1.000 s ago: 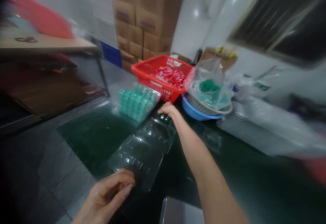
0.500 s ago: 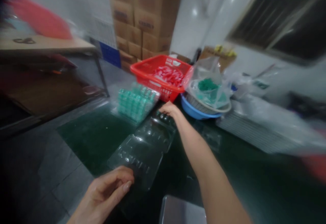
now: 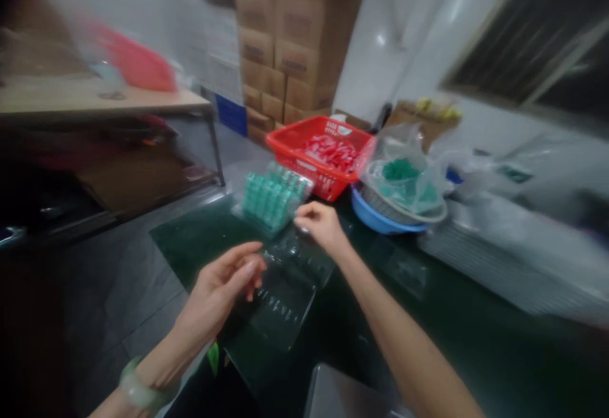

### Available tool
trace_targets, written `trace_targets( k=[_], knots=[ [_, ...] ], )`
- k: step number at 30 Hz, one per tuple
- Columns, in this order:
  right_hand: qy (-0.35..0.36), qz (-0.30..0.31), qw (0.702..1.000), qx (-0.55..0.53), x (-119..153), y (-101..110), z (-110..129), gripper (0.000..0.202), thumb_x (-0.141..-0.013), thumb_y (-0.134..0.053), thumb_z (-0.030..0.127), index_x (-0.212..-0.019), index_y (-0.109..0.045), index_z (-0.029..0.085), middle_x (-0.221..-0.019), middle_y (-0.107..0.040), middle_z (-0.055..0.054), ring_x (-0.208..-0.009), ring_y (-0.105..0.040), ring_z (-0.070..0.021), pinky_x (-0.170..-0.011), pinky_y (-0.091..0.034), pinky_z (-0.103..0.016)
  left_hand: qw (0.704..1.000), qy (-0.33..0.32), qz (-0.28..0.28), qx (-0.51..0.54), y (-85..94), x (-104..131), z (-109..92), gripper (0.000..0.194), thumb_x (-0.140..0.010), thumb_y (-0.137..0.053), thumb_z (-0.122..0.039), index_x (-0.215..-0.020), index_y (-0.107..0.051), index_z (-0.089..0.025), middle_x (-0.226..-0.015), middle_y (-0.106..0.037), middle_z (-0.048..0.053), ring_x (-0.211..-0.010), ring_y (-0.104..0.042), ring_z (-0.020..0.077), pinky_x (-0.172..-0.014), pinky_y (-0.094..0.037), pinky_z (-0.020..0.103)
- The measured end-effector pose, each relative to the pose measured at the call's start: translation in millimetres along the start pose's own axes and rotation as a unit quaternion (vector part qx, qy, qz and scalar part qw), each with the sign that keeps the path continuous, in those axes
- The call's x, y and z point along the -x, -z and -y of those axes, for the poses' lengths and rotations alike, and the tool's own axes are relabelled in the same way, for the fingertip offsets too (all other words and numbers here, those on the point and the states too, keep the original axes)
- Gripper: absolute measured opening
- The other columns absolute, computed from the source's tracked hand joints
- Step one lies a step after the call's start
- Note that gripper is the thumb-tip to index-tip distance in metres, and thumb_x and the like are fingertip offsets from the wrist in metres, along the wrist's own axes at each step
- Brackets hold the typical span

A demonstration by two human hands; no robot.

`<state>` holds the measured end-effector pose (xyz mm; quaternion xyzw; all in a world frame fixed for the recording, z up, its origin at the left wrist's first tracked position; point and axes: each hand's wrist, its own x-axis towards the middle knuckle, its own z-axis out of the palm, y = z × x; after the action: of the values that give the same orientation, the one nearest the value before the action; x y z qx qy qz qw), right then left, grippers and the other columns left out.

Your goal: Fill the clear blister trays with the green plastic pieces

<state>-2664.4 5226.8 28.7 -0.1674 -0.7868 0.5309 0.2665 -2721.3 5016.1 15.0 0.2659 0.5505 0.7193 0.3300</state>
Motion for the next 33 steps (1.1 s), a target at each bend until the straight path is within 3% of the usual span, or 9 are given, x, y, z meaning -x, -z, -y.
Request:
trace_targets(
  k=[4,7,11,13,15,19,24,28,33],
  knots=[
    [0.203,0.108,0.969,0.090,68,-28,55,0.006,-0.075,-0.056,0.013,-0.078,-0.057,0.018,-0.091,-0.061,-0.003,-0.088,-0.054,-0.0149,-0.082,-0.041,-0.032,0.999,-0.032,0.014,0.005,-2.3,8,-12,0.034,-0.077,-0.057,-0.029,-0.110,-0.054,-0.019,-0.081,-0.059,0.003,-0.060,-0.052,0.0106,-0.049,-0.043,0.020],
    [0.239,0.104,0.958,0.123,98,-37,72,0.013,-0.076,-0.053,0.008,-0.081,-0.056,0.019,-0.086,-0.060,-0.002,-0.083,-0.052,-0.0136,-0.078,-0.041,-0.031,0.997,-0.052,0.039,-0.033,1.7,20,-17,0.020,-0.077,-0.057,-0.025,-0.094,-0.062,-0.016,-0.074,-0.058,0.002,-0.059,-0.050,0.0094,-0.053,-0.042,0.020],
    [0.159,0.062,0.981,0.098,110,-41,77,0.017,-0.073,-0.056,0.008,-0.086,-0.053,0.019,-0.083,-0.055,-0.001,-0.078,-0.051,-0.0123,-0.072,-0.042,-0.028,0.992,-0.083,0.086,-0.036,7.4,32,-18,0.014,-0.078,-0.057,-0.022,-0.089,-0.061,-0.015,-0.081,-0.055,0.003,-0.061,-0.049,0.0097,-0.054,-0.043,0.022],
    [0.103,0.081,0.989,0.064,110,-40,80,0.018,-0.072,-0.057,0.008,-0.085,-0.052,0.019,-0.080,-0.053,0.000,-0.074,-0.050,-0.0109,-0.070,-0.041,-0.026,0.989,-0.079,0.115,-0.039,9.0,34,-18,0.010,-0.079,-0.055,-0.022,-0.085,-0.059,-0.015,-0.082,-0.053,0.003,-0.062,-0.048,0.0097,-0.054,-0.042,0.022],
    [0.035,0.137,0.990,0.015,109,-36,83,0.019,-0.070,-0.060,0.010,-0.085,-0.051,0.019,-0.079,-0.053,0.001,-0.070,-0.049,-0.0096,-0.065,-0.041,-0.024,0.985,-0.071,0.147,-0.048,10.1,35,-19,0.007,-0.079,-0.054,-0.021,-0.081,-0.056,-0.014,-0.082,-0.052,0.003,-0.063,-0.047,0.0098,-0.055,-0.041,0.022],
    [-0.102,0.259,0.953,-0.120,108,-24,84,0.024,-0.069,-0.063,0.016,-0.089,-0.052,0.019,-0.079,-0.054,0.002,-0.068,-0.050,-0.0085,-0.062,-0.041,-0.022,0.970,-0.087,0.202,-0.106,11.4,36,-24,0.008,-0.081,-0.051,-0.022,-0.078,-0.055,-0.015,-0.082,-0.052,0.004,-0.068,-0.047,0.0120,-0.059,-0.040,0.023],
    [-0.173,0.269,0.929,-0.188,114,-21,80,0.026,-0.063,-0.068,0.016,-0.085,-0.053,0.019,-0.069,-0.053,0.004,-0.062,-0.048,-0.0079,-0.058,-0.040,-0.021,0.955,-0.107,0.233,-0.151,10.8,35,-30,0.012,-0.081,-0.050,-0.023,-0.077,-0.058,-0.015,-0.088,-0.054,0.008,-0.078,-0.051,0.0165,-0.070,-0.040,0.028],
    [-0.169,0.194,0.940,-0.223,118,-25,73,0.024,-0.062,-0.069,0.017,-0.078,-0.052,0.018,-0.071,-0.054,0.002,-0.062,-0.048,-0.0080,-0.056,-0.040,-0.020,0.973,-0.083,0.202,-0.073,6.0,40,-20,0.009,-0.079,-0.053,-0.022,-0.075,-0.056,-0.014,-0.087,-0.054,0.008,-0.077,-0.050,0.0155,-0.064,-0.040,0.025],
    [-0.153,0.129,0.940,-0.276,117,-33,59,0.023,-0.065,-0.066,0.017,-0.080,-0.050,0.019,-0.070,-0.053,0.003,-0.054,-0.044,-0.0060,-0.049,-0.036,-0.019,0.994,-0.037,0.094,0.038,-5.8,48,-2,0.010,-0.077,-0.057,-0.024,-0.074,-0.054,-0.015,-0.086,-0.053,0.004,-0.063,-0.045,0.0082,-0.052,-0.034,0.019]
  ],
)
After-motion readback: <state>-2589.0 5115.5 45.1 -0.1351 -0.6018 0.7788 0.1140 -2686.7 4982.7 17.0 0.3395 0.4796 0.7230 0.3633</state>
